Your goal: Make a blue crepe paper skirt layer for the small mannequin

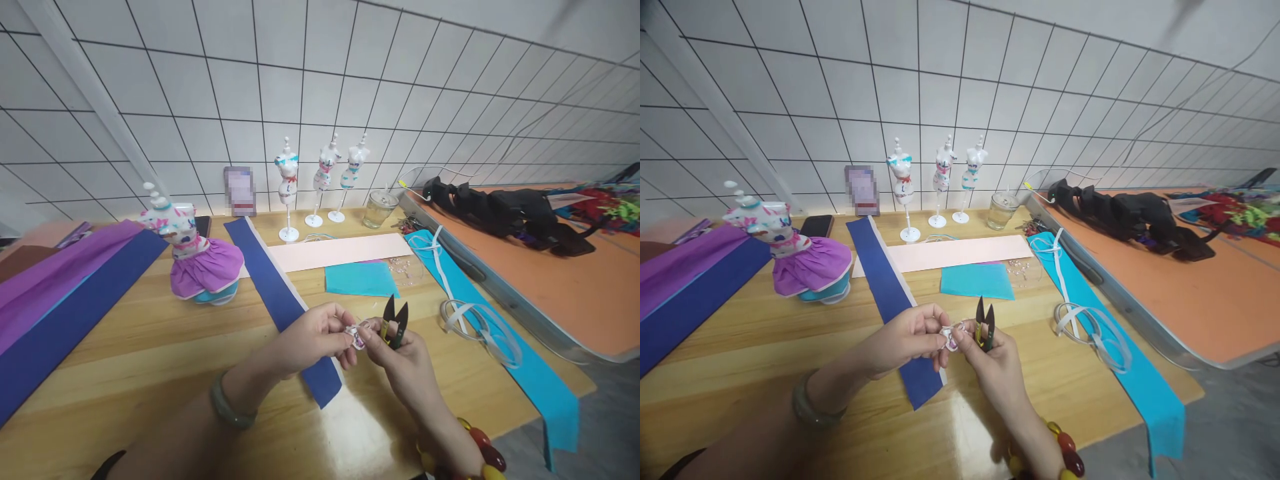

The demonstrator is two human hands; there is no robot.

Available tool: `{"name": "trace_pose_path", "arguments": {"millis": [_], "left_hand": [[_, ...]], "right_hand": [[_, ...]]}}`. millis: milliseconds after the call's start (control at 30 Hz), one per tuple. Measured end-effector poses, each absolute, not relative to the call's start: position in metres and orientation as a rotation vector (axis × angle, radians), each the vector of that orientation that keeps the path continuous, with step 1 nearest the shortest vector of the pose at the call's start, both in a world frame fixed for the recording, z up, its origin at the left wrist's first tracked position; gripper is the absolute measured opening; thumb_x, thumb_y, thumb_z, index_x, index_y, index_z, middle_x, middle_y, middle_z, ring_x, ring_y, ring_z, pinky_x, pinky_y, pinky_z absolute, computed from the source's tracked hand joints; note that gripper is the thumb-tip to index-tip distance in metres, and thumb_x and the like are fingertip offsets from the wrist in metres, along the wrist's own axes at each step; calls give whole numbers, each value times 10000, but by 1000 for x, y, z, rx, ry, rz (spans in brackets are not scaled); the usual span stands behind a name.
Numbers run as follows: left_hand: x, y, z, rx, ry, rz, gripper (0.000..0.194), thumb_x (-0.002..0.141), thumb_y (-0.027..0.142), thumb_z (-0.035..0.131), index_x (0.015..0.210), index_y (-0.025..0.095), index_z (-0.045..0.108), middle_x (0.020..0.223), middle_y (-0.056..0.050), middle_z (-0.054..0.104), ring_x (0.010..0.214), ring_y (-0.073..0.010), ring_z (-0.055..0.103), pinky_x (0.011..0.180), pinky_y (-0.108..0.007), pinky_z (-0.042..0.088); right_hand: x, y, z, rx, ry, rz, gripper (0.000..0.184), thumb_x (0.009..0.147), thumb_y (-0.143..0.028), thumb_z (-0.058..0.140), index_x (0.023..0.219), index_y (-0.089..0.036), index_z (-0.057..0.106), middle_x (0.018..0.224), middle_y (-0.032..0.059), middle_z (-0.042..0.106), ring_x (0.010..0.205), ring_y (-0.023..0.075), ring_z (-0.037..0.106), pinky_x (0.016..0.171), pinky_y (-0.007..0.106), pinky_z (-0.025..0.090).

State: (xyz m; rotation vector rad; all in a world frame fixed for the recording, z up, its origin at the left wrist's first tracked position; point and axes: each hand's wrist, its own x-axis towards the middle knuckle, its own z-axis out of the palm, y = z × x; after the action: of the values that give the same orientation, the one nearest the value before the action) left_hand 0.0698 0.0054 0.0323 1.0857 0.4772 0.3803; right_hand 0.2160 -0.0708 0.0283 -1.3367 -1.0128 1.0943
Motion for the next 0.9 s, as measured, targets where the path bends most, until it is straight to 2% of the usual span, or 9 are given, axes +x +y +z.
{"name": "trace_pose_path", "arguments": {"millis": [133,267,367,433,500,567,733,800,900], "left_hand": [[72,-1,33,1206,515,464,325,716,272,695,931,161,478,747,-7,593,667,-116,578,633,-263,461],[73,-4,28,1501,670,577,194,838,349,543,919,173,532,662,19,581,613,-108,562,581,-235,438],[71,-2,27,1588,714,607,215,857,383,504,864,171,543,617,22,579,573,-107,560,556,-227,433],[71,0,27,1545,697,602,240,859,409,492,831,173,520,615,23,571,542,-99,544,528,-219,428],[72,0,29,1488,666,586,251,862,421,482,814,174,493,647,17,573,528,-90,531,515,-214,428],[73,-1,31,1465,635,551,241,873,412,461,839,174,481,674,9,576,547,-93,539,537,-222,440],[72,-3,32,1515,665,483,262,869,373,463,1066,200,449,768,-14,620,670,-131,595,642,-267,473],[71,-2,31,1549,751,477,245,860,340,463,1068,210,450,783,-13,636,654,-134,601,626,-264,463],[70,1,28,1623,830,462,169,846,301,449,979,204,486,666,26,606,550,-117,547,560,-241,415]], "right_hand": [[219,-69,17,-1366,-847,1126,268,731,-400,699,683,-168,575,493,-56,399,434,60,300,417,214,201],[215,-67,13,-1241,-726,1253,306,723,-419,701,673,-163,540,462,-80,358,390,34,228,406,213,151],[212,-68,17,-1232,-779,1238,268,741,-415,685,773,-159,613,526,-51,452,396,35,272,402,209,178],[211,-69,21,-1306,-874,1154,258,733,-407,693,828,-170,655,620,-7,561,460,70,406,428,210,280],[212,-71,24,-1374,-969,1063,226,721,-401,701,769,-181,672,709,28,636,600,134,540,538,240,405],[216,-73,26,-1406,-1060,1015,216,728,-400,690,695,-188,667,735,40,666,712,184,595,661,282,458],[254,-65,27,-1593,-1195,781,245,694,-434,706,735,-192,700,745,49,695,715,213,617,685,319,472],[289,-53,26,-1734,-1201,564,287,703,-463,686,787,-190,711,799,56,703,719,207,610,663,307,453],[354,-27,26,-1995,-1232,160,366,755,-522,601,822,-172,687,713,39,664,531,137,500,515,273,359]]}}
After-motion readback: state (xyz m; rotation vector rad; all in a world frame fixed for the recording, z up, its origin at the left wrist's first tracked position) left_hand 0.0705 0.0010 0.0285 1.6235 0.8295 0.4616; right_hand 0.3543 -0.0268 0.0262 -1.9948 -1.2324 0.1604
